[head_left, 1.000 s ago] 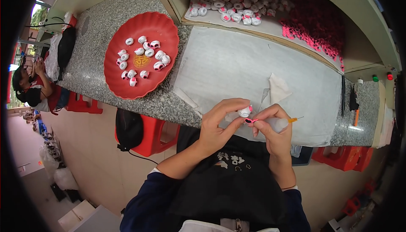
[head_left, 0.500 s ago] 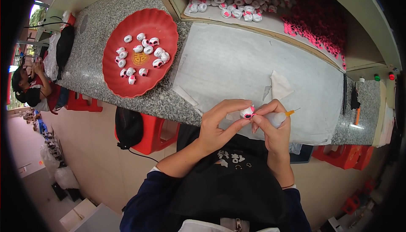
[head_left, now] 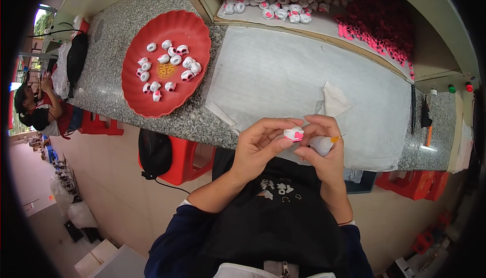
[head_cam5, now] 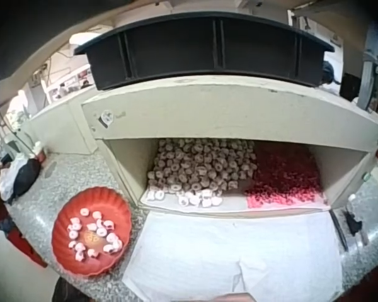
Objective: Glue small decorative pink bows onto white plastic toy figures at a factory workbench.
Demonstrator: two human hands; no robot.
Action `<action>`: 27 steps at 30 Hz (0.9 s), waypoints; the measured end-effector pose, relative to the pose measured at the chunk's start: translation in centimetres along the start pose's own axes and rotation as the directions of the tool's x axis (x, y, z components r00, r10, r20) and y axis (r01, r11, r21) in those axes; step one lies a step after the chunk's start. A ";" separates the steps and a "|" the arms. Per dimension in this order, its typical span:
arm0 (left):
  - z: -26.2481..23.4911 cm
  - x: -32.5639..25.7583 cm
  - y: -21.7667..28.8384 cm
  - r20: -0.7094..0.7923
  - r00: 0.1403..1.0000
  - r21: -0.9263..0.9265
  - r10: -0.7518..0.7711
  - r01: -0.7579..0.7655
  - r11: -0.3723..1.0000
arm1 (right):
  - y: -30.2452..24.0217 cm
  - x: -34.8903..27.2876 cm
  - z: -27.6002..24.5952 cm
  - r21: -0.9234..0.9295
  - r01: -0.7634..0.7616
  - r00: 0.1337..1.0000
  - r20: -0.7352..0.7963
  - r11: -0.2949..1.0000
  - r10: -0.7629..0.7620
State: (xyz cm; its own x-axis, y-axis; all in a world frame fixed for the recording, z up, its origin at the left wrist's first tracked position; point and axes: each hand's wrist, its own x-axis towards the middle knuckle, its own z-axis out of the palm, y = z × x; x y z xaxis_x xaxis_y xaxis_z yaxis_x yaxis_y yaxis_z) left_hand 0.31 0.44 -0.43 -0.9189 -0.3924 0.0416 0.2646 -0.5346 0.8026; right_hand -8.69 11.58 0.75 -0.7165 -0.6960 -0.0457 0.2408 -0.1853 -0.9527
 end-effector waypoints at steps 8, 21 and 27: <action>-0.6 -0.1 -0.4 0.061 0.997 0.008 -0.039 0.038 0.999 | 0.2 -0.2 -0.7 0.101 -0.145 0.986 0.097 0.984 0.135; -0.5 -0.2 0.2 0.064 0.998 0.233 0.014 -0.029 0.972 | -0.1 -0.4 -0.2 0.120 -0.201 0.978 0.076 0.972 0.193; -0.5 -0.2 -0.1 0.063 0.994 0.277 0.088 -0.102 0.955 | 0.2 -0.7 0.0 0.092 -0.147 0.988 0.062 0.985 0.142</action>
State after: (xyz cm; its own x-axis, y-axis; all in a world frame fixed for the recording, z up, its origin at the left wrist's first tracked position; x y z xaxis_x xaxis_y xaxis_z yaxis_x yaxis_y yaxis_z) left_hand 0.66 0.22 -0.83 -0.9085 -0.3902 0.1494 0.2657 -0.2634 0.9274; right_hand -8.19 12.03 0.63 -0.6328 -0.7572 -0.1618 0.4030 -0.1436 -0.9039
